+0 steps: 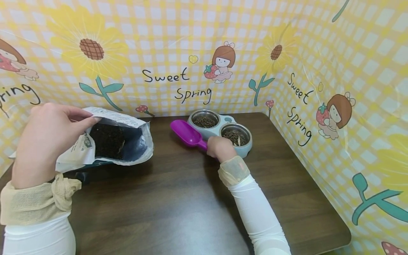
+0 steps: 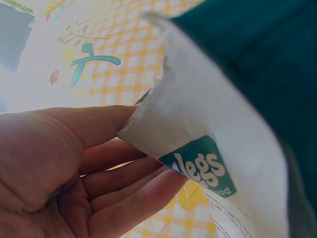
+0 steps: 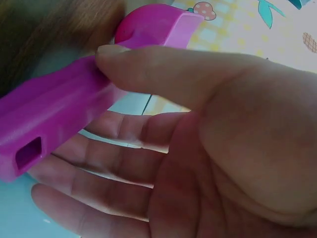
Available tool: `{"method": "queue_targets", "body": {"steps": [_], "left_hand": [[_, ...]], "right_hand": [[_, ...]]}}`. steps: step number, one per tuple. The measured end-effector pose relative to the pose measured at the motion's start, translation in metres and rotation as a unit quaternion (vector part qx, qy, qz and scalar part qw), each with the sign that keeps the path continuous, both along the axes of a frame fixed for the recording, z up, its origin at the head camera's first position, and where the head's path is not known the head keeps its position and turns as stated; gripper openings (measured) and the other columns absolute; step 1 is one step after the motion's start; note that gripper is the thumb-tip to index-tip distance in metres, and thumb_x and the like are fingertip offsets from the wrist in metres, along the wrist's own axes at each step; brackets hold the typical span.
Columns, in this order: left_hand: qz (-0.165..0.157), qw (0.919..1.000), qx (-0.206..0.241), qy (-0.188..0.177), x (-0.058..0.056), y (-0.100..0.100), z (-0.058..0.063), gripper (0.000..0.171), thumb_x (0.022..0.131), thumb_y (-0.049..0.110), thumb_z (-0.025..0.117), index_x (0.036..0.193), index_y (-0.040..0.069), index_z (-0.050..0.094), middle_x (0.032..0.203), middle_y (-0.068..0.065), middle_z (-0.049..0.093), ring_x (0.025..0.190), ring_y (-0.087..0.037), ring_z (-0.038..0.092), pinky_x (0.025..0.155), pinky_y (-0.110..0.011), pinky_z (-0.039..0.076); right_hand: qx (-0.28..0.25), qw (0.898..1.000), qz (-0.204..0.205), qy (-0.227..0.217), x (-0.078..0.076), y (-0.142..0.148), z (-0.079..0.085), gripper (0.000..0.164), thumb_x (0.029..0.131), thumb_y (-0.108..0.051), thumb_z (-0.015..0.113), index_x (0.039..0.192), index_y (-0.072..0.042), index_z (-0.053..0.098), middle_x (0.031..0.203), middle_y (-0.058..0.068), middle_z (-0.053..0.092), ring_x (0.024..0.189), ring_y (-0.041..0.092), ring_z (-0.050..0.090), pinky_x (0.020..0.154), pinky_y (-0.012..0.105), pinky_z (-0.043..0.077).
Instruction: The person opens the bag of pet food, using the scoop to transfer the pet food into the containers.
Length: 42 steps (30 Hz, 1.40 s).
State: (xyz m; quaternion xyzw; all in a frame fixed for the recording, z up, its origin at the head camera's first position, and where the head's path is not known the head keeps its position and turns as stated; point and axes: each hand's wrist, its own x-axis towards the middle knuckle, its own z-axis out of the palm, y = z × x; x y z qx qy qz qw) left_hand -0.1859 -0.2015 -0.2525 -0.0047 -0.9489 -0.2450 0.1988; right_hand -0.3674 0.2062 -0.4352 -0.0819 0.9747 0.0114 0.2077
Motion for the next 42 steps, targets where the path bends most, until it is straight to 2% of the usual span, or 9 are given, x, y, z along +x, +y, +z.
{"method": "queue_targets", "body": {"steps": [7, 10, 23, 26, 31, 34, 38, 41, 42], "left_hand": [[0.001, 1.0000, -0.001, -0.003, 0.001, 0.000, 0.001, 0.032, 0.102, 0.031, 0.075, 0.113, 0.003, 0.085, 0.101, -0.022, 0.083, 0.100, -0.052, 0.068, 0.070, -0.051, 0.050], [0.001, 1.0000, -0.003, -0.004, 0.001, 0.000, 0.000, 0.032, 0.102, 0.031, 0.075, 0.113, 0.003, 0.085, 0.102, -0.022, 0.083, 0.101, -0.053, 0.068, 0.072, -0.055, 0.051], [-0.001, 1.0000, -0.001, -0.006, 0.001, 0.001, 0.000, 0.032, 0.103, 0.031, 0.074, 0.114, 0.002, 0.084, 0.103, -0.022, 0.083, 0.104, -0.054, 0.067, 0.078, -0.059, 0.050], [-0.001, 1.0000, -0.002, -0.005, 0.001, 0.001, 0.000, 0.032, 0.102, 0.031, 0.074, 0.114, 0.002, 0.084, 0.103, -0.022, 0.083, 0.103, -0.053, 0.067, 0.075, -0.057, 0.050], [0.002, 1.0000, -0.003, -0.006, 0.000, 0.001, 0.001, 0.033, 0.101, 0.032, 0.076, 0.113, 0.002, 0.085, 0.102, -0.022, 0.083, 0.097, -0.049, 0.069, 0.063, -0.040, 0.047], [0.002, 1.0000, -0.002, -0.009, 0.000, 0.001, 0.001, 0.033, 0.101, 0.033, 0.076, 0.113, 0.002, 0.085, 0.102, -0.022, 0.083, 0.093, -0.047, 0.071, 0.060, -0.032, 0.043], [0.002, 1.0000, -0.002, -0.009, -0.001, 0.002, 0.002, 0.033, 0.101, 0.033, 0.076, 0.113, 0.003, 0.085, 0.100, -0.022, 0.083, 0.092, -0.047, 0.071, 0.060, -0.033, 0.043], [0.002, 0.9999, -0.005, -0.010, 0.000, 0.001, 0.001, 0.033, 0.102, 0.033, 0.076, 0.112, 0.003, 0.085, 0.099, -0.021, 0.084, 0.095, -0.049, 0.070, 0.062, -0.041, 0.048], [0.003, 1.0000, -0.006, -0.008, 0.000, 0.001, 0.001, 0.032, 0.101, 0.032, 0.075, 0.112, 0.003, 0.085, 0.098, -0.021, 0.084, 0.096, -0.050, 0.069, 0.064, -0.044, 0.050]], "right_hand": [[0.008, 0.999, -0.001, 0.034, -0.016, 0.009, -0.017, 0.025, 0.097, -0.044, 0.073, 0.088, -0.021, 0.070, 0.091, 0.000, 0.076, 0.081, 0.024, 0.073, 0.071, 0.046, 0.058], [0.016, 0.999, 0.003, 0.039, -0.020, 0.010, -0.022, 0.025, 0.097, -0.043, 0.072, 0.089, -0.020, 0.070, 0.094, 0.001, 0.077, 0.082, 0.025, 0.073, 0.069, 0.046, 0.057], [0.040, 0.997, 0.001, 0.072, -0.019, 0.007, -0.022, 0.018, 0.093, -0.035, 0.070, 0.082, -0.021, 0.071, 0.092, 0.003, 0.076, 0.078, 0.028, 0.072, 0.063, 0.048, 0.056], [0.040, 0.996, 0.011, 0.074, -0.021, 0.008, -0.024, 0.022, 0.093, -0.039, 0.070, 0.080, -0.022, 0.070, 0.090, 0.002, 0.075, 0.077, 0.027, 0.071, 0.063, 0.048, 0.056], [0.028, 0.995, 0.027, 0.095, -0.014, 0.005, -0.016, 0.025, 0.094, -0.044, 0.070, 0.080, -0.023, 0.070, 0.087, 0.001, 0.075, 0.077, 0.023, 0.071, 0.068, 0.048, 0.058], [0.007, 0.991, 0.036, 0.127, 0.000, -0.002, 0.001, 0.025, 0.096, -0.045, 0.069, 0.092, -0.020, 0.069, 0.096, 0.005, 0.078, 0.085, 0.026, 0.073, 0.079, 0.053, 0.060], [-0.025, 0.985, 0.064, 0.161, 0.051, -0.027, 0.061, 0.031, 0.103, -0.040, 0.064, 0.114, -0.010, 0.065, 0.114, 0.014, 0.078, 0.104, 0.035, 0.077, 0.093, 0.059, 0.061], [-0.049, 0.980, 0.093, 0.168, 0.082, -0.047, 0.102, 0.032, 0.107, -0.036, 0.061, 0.120, -0.007, 0.064, 0.112, 0.013, 0.076, 0.105, 0.033, 0.076, 0.094, 0.055, 0.062], [-0.063, 0.979, 0.099, 0.168, 0.083, -0.050, 0.107, 0.032, 0.108, -0.036, 0.060, 0.121, -0.007, 0.064, 0.110, 0.011, 0.075, 0.102, 0.031, 0.075, 0.093, 0.054, 0.062]]}}
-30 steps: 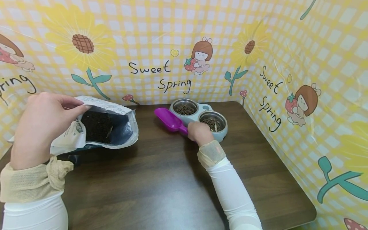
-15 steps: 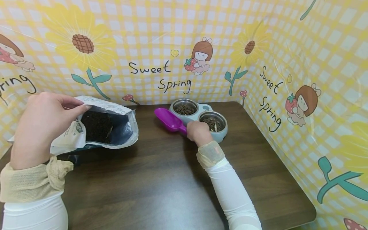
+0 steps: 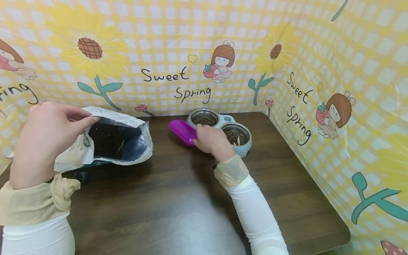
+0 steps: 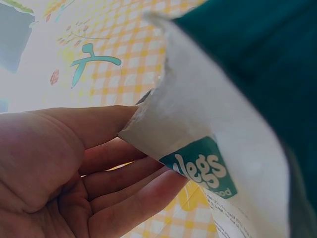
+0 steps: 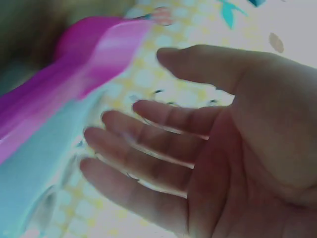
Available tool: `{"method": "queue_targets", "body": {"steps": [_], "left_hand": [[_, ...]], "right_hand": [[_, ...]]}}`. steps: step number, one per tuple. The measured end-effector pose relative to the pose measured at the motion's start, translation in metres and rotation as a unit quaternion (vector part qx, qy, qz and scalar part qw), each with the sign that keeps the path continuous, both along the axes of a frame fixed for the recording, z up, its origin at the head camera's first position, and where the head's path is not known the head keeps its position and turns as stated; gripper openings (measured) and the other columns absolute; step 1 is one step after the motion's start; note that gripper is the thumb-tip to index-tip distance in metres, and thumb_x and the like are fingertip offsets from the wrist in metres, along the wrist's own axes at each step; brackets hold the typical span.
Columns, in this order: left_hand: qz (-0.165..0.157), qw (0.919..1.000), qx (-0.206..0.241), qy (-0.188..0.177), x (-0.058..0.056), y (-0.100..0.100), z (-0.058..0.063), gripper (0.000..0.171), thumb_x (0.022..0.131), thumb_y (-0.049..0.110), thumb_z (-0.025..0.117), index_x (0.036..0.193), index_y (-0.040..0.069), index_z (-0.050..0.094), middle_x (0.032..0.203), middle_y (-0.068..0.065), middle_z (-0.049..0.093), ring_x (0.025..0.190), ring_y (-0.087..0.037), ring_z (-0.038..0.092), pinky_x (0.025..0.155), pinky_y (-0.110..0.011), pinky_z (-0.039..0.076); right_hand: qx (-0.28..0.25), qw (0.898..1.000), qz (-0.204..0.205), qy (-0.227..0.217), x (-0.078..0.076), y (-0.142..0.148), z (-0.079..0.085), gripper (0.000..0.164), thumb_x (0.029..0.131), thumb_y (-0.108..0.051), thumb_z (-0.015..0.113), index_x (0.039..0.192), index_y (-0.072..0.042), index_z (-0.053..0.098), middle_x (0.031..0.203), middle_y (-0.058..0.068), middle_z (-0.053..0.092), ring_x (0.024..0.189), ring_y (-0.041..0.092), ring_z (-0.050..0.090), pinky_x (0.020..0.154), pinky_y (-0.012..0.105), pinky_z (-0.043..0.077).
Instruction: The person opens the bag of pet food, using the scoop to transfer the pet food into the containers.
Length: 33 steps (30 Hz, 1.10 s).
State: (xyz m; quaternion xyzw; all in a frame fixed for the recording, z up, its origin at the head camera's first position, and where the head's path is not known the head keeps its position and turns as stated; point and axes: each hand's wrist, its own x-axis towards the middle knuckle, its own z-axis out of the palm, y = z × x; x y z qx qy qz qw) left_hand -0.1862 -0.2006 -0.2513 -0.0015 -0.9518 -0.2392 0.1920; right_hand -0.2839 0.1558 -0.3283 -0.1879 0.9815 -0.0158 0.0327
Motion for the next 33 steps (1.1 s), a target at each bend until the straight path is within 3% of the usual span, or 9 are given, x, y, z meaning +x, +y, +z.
{"method": "queue_targets", "body": {"steps": [3, 7, 11, 16, 20, 25, 33], "left_hand": [[-0.003, 1.0000, 0.000, 0.001, 0.000, 0.001, -0.002, 0.031, 0.101, 0.031, 0.076, 0.111, 0.003, 0.085, 0.097, -0.020, 0.084, 0.100, -0.052, 0.068, 0.068, -0.050, 0.053], [-0.003, 1.0000, -0.001, -0.004, -0.001, 0.001, -0.003, 0.031, 0.101, 0.030, 0.076, 0.111, 0.003, 0.085, 0.098, -0.020, 0.084, 0.101, -0.052, 0.068, 0.065, -0.046, 0.052], [-0.003, 0.9999, -0.004, -0.009, -0.002, 0.001, -0.004, 0.031, 0.101, 0.031, 0.075, 0.112, 0.004, 0.085, 0.100, -0.020, 0.084, 0.103, -0.054, 0.066, 0.067, -0.051, 0.053], [-0.004, 1.0000, -0.008, -0.001, -0.002, 0.001, -0.003, 0.031, 0.102, 0.031, 0.074, 0.112, 0.004, 0.085, 0.100, -0.020, 0.084, 0.103, -0.055, 0.065, 0.074, -0.058, 0.053], [-0.004, 0.9999, -0.008, 0.011, -0.002, 0.000, -0.002, 0.030, 0.102, 0.029, 0.074, 0.111, 0.003, 0.085, 0.099, -0.020, 0.084, 0.102, -0.054, 0.066, 0.075, -0.059, 0.053], [-0.009, 0.9996, -0.010, 0.024, -0.001, 0.002, -0.001, 0.028, 0.101, 0.027, 0.076, 0.109, 0.003, 0.086, 0.096, -0.020, 0.084, 0.099, -0.051, 0.069, 0.075, -0.057, 0.053], [-0.005, 0.9998, -0.012, 0.017, 0.001, 0.001, -0.001, 0.029, 0.101, 0.027, 0.075, 0.109, 0.001, 0.085, 0.097, -0.021, 0.084, 0.097, -0.052, 0.071, 0.073, -0.058, 0.054]], "right_hand": [[-0.036, 0.999, 0.015, -0.023, 0.001, -0.008, 0.015, 0.034, 0.109, -0.040, 0.060, 0.124, -0.010, 0.064, 0.106, 0.007, 0.072, 0.097, 0.026, 0.070, 0.091, 0.048, 0.060], [-0.073, 0.994, 0.024, -0.077, -0.007, -0.024, 0.032, 0.039, 0.110, -0.045, 0.059, 0.127, -0.011, 0.066, 0.110, 0.006, 0.072, 0.100, 0.023, 0.066, 0.095, 0.042, 0.057], [-0.117, 0.982, 0.045, -0.143, -0.013, -0.044, 0.037, 0.047, 0.111, -0.051, 0.054, 0.129, -0.010, 0.071, 0.117, 0.009, 0.074, 0.107, 0.024, 0.068, 0.100, 0.040, 0.056], [-0.186, 0.946, 0.093, -0.250, -0.021, -0.072, 0.023, 0.051, 0.113, -0.055, 0.049, 0.121, -0.009, 0.071, 0.121, 0.015, 0.078, 0.105, 0.024, 0.076, 0.096, 0.036, 0.062], [-0.174, 0.936, 0.129, -0.278, -0.029, -0.089, 0.008, 0.053, 0.113, -0.055, 0.049, 0.119, -0.007, 0.072, 0.119, 0.015, 0.079, 0.105, 0.024, 0.078, 0.091, 0.032, 0.064], [-0.175, 0.917, 0.139, -0.330, -0.030, -0.099, -0.003, 0.055, 0.113, -0.049, 0.053, 0.126, 0.001, 0.074, 0.126, 0.022, 0.078, 0.118, 0.034, 0.077, 0.098, 0.038, 0.065], [-0.202, 0.900, 0.150, -0.357, -0.030, -0.104, -0.011, 0.047, 0.115, -0.042, 0.053, 0.113, -0.002, 0.078, 0.119, 0.024, 0.080, 0.114, 0.037, 0.078, 0.092, 0.034, 0.065]]}}
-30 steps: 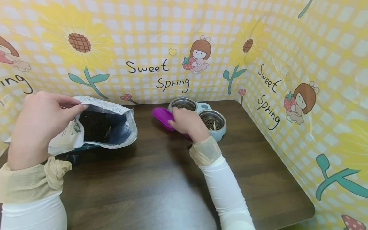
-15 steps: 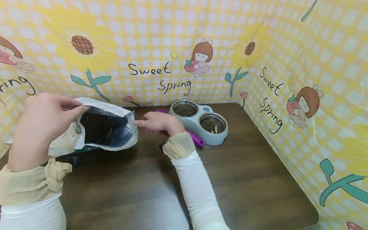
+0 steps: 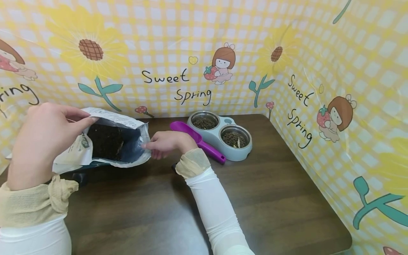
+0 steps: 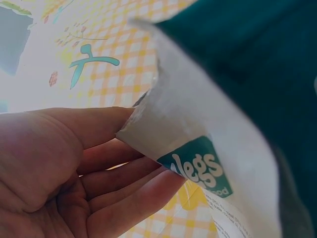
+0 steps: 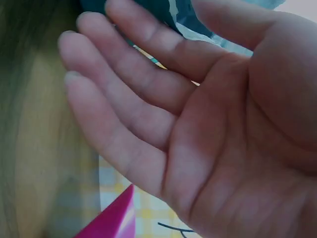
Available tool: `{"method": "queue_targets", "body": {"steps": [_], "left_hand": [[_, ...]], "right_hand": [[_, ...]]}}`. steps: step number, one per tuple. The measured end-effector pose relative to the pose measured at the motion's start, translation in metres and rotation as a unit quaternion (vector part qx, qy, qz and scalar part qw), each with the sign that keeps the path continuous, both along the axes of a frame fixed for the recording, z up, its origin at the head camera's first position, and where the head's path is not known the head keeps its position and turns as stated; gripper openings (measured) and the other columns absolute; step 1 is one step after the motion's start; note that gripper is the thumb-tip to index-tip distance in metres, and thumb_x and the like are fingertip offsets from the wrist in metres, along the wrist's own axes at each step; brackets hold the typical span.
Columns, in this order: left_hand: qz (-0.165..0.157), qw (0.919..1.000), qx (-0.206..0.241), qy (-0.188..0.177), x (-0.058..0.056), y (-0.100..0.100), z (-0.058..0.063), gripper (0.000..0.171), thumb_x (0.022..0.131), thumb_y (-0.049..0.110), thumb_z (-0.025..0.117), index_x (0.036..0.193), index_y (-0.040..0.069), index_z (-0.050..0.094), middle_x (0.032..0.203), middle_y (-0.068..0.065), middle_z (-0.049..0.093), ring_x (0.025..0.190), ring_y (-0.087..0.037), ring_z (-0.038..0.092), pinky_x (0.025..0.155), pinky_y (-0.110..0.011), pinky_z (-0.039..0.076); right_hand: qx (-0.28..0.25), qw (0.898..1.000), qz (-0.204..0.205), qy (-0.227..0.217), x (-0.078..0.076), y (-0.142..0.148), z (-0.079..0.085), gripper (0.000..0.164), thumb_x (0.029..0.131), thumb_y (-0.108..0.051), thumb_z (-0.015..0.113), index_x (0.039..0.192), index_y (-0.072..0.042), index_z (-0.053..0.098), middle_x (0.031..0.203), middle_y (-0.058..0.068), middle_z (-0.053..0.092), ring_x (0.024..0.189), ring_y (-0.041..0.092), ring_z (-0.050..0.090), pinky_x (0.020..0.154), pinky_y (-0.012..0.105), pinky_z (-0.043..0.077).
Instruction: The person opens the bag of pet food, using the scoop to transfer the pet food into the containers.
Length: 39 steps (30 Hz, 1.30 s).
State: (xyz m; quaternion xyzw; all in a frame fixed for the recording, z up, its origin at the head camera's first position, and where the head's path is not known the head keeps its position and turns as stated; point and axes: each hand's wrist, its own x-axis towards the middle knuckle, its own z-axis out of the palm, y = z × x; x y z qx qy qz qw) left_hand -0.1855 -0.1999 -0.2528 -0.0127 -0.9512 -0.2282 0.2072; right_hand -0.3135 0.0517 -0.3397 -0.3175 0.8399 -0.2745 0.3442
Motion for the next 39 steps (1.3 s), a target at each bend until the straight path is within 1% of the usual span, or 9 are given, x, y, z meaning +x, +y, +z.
{"method": "queue_targets", "body": {"steps": [8, 12, 17, 22, 28, 31, 33, 37, 39], "left_hand": [[0.011, 0.9999, -0.001, 0.004, 0.001, -0.003, 0.000, 0.031, 0.101, 0.029, 0.076, 0.110, 0.001, 0.084, 0.101, -0.025, 0.082, 0.085, -0.047, 0.072, 0.058, -0.036, 0.046], [0.014, 0.9998, -0.005, 0.011, 0.003, -0.003, -0.001, 0.032, 0.101, 0.031, 0.075, 0.111, 0.002, 0.084, 0.090, -0.023, 0.082, 0.082, -0.049, 0.070, 0.069, -0.048, 0.050], [0.010, 0.9998, -0.014, 0.007, 0.006, -0.005, -0.001, 0.033, 0.101, 0.033, 0.076, 0.113, 0.004, 0.084, 0.094, -0.024, 0.082, 0.092, -0.058, 0.065, 0.088, -0.067, 0.042], [0.002, 0.9998, -0.019, -0.002, 0.009, -0.007, 0.000, 0.037, 0.101, 0.038, 0.077, 0.115, 0.005, 0.084, 0.101, -0.025, 0.082, 0.101, -0.058, 0.066, 0.093, -0.067, 0.042], [-0.024, 0.9972, -0.032, -0.063, 0.016, -0.014, 0.008, 0.067, 0.104, 0.061, 0.064, 0.138, 0.005, 0.074, 0.102, -0.026, 0.082, 0.108, -0.055, 0.064, 0.089, -0.063, 0.048], [-0.046, 0.9925, -0.043, -0.105, 0.022, -0.020, 0.015, 0.081, 0.105, 0.068, 0.057, 0.155, 0.005, 0.060, 0.118, -0.034, 0.077, 0.117, -0.059, 0.064, 0.097, -0.070, 0.047], [-0.057, 0.9889, -0.040, -0.131, 0.025, -0.026, 0.017, 0.087, 0.104, 0.071, 0.057, 0.165, 0.011, 0.047, 0.130, -0.037, 0.072, 0.123, -0.059, 0.065, 0.094, -0.071, 0.051], [-0.062, 0.9836, -0.012, -0.169, 0.029, -0.038, 0.019, 0.098, 0.099, 0.072, 0.065, 0.175, 0.027, 0.025, 0.158, -0.038, 0.051, 0.141, -0.062, 0.053, 0.098, -0.076, 0.048], [-0.065, 0.9833, 0.013, -0.169, 0.031, -0.045, 0.018, 0.101, 0.097, 0.068, 0.071, 0.175, 0.033, 0.018, 0.167, -0.034, 0.042, 0.149, -0.063, 0.044, 0.103, -0.080, 0.044]], "right_hand": [[-0.083, 0.996, 0.006, 0.032, -0.001, -0.008, -0.006, 0.037, 0.114, -0.023, 0.055, 0.096, 0.001, 0.077, 0.080, 0.004, 0.072, 0.073, 0.014, 0.066, 0.073, 0.026, 0.059], [-0.119, 0.992, -0.007, 0.038, 0.000, -0.011, -0.002, 0.039, 0.113, -0.020, 0.054, 0.091, 0.002, 0.076, 0.075, 0.003, 0.069, 0.068, 0.014, 0.063, 0.069, 0.025, 0.059], [-0.179, 0.982, -0.057, -0.023, 0.003, -0.017, 0.002, 0.039, 0.113, -0.017, 0.052, 0.085, 0.001, 0.072, 0.070, 0.005, 0.069, 0.065, 0.016, 0.067, 0.068, 0.030, 0.064], [-0.252, 0.955, -0.124, -0.096, 0.011, -0.025, 0.012, 0.037, 0.113, -0.014, 0.050, 0.084, 0.000, 0.068, 0.070, 0.008, 0.073, 0.067, 0.017, 0.075, 0.069, 0.035, 0.068], [-0.330, 0.920, -0.166, -0.131, 0.022, -0.032, 0.026, 0.035, 0.114, -0.014, 0.048, 0.098, 0.007, 0.071, 0.079, 0.010, 0.076, 0.071, 0.020, 0.079, 0.072, 0.037, 0.069], [-0.360, 0.904, -0.182, -0.139, 0.026, -0.035, 0.032, 0.037, 0.115, -0.015, 0.047, 0.094, 0.005, 0.069, 0.078, 0.009, 0.077, 0.072, 0.020, 0.079, 0.071, 0.037, 0.069], [-0.380, 0.895, -0.189, -0.140, 0.029, -0.037, 0.034, 0.039, 0.116, -0.016, 0.047, 0.089, 0.001, 0.069, 0.077, 0.008, 0.077, 0.072, 0.020, 0.080, 0.071, 0.036, 0.069], [-0.419, 0.876, -0.200, -0.132, 0.035, -0.042, 0.040, 0.045, 0.117, -0.018, 0.045, 0.079, -0.003, 0.063, 0.076, 0.007, 0.077, 0.075, 0.021, 0.080, 0.075, 0.037, 0.070], [-0.435, 0.866, -0.209, -0.130, 0.039, -0.044, 0.045, 0.047, 0.117, -0.018, 0.045, 0.074, -0.003, 0.059, 0.078, 0.007, 0.077, 0.082, 0.030, 0.084, 0.082, 0.041, 0.070]]}}
